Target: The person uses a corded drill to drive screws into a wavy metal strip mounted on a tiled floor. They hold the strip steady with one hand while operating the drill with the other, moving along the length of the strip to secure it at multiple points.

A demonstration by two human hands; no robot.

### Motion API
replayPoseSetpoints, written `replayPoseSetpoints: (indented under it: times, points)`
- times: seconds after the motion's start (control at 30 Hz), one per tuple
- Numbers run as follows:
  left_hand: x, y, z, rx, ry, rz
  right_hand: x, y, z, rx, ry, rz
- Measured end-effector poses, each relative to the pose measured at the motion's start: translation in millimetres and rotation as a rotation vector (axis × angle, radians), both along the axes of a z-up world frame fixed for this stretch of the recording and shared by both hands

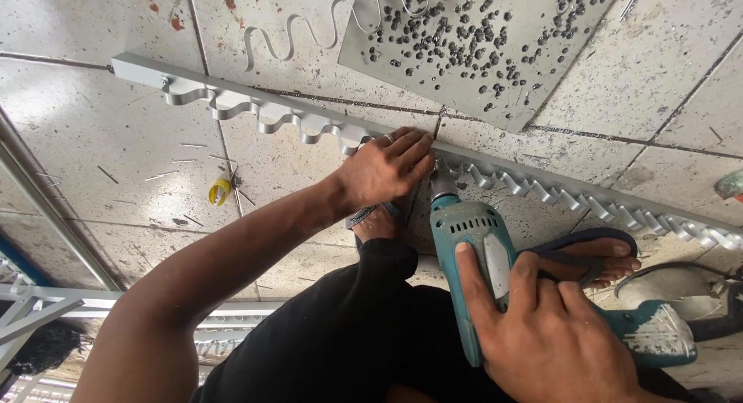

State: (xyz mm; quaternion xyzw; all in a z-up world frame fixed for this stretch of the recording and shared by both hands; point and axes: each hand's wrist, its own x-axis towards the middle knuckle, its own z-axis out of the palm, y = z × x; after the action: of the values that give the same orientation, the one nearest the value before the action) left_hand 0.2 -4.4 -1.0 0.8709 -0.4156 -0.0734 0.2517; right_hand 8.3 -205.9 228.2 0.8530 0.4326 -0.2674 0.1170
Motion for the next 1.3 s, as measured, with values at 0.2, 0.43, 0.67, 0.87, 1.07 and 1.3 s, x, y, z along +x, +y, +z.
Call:
replayPoseSetpoints:
  times: [0.2, 0.43, 0.67, 0.87, 1.07, 1.3]
  points:
    - [0.3, -0.9, 3.6, -0.001, -0.015, 0.016, 6.3, 4.2, 2.6, 0.014, 0.025, -0.009]
    - [2.9, -0.3, 11.1, -0.040, 0.006, 0.044, 10.1, 6.3, 2.6, 0.044, 0.004, -0.016]
    - [0.1, -2.1, 2.9, -0.021, 0.014, 0.034, 14.1, 6.7, 0.5, 0.058, 0.019, -0.015]
    - [1.3, -2.8, 3.4, -0.030, 0.011, 0.043, 17.3, 5.1, 0.1, 0.047, 0.093, -0.056]
    - [0.5, -1.8, 2.5, -0.030, 0.019, 0.028, 17.2, 4.5, -0.9, 0.041, 0.168, -0.055]
    - [-4.3, -1.4, -0.2, -0.007, 0.016, 0.029, 16.5, 3.7, -2.5, 0.032, 0.195, -0.026]
